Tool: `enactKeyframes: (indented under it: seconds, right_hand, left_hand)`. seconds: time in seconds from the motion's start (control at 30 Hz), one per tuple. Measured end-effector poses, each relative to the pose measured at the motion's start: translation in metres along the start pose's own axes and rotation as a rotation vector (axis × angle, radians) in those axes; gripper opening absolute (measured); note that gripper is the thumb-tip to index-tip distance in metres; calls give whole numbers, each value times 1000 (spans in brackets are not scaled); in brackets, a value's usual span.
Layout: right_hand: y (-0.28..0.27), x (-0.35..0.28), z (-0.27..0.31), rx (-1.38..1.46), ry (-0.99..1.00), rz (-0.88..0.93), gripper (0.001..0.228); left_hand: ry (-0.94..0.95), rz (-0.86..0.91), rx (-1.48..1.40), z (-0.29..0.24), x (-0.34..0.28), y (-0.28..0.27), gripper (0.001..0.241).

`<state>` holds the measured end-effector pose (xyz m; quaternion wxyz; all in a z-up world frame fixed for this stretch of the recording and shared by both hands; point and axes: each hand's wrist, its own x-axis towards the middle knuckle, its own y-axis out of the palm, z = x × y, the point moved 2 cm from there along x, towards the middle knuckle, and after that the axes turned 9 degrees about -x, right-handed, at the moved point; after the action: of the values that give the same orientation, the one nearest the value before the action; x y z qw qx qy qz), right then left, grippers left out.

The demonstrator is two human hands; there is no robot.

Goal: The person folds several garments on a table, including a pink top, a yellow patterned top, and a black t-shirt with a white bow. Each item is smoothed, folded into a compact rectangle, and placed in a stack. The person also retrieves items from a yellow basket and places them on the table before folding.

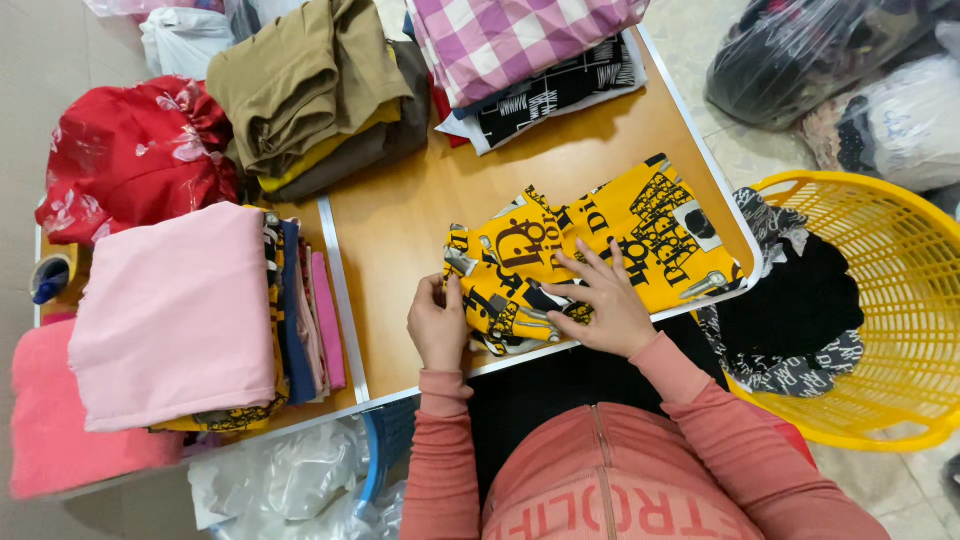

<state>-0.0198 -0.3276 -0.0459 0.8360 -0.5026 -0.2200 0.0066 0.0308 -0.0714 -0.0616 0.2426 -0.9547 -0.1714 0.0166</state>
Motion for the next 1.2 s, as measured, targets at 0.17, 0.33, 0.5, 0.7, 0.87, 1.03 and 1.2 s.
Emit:
enactKeyframes:
  seconds: [0.17, 0.33, 0.5, 0.7, 0.87, 1.03, 1.2]
  right_hand:
    - [-2, 1, 5, 75, 11, 4, 51]
    - [-9, -5, 11, 261, 130, -56, 36]
    - [-6, -8, 8, 192, 96, -33, 32]
    - [-18, -17, -36, -9, 375, -286, 26]
    - [-18, -21, -74, -88, 420, -299, 34]
    - [-10, -29, -84, 30, 458, -304, 37]
    - [-16, -31, -91, 220, 528, -363, 36]
  left_hand:
    - [128, 53, -403, 18, 10, 4, 18]
    - [67, 10, -338, 35, 28, -13, 20]
    - [211, -77, -302, 14, 45, -39, 23]
    - [247, -74, -205, -53, 39, -44, 18]
    - [297, 74, -338, -118, 19, -5, 13]
    - [522, 290, -312, -170, -21, 60, 14]
    - [480, 663, -473, -174, -52, 86, 30]
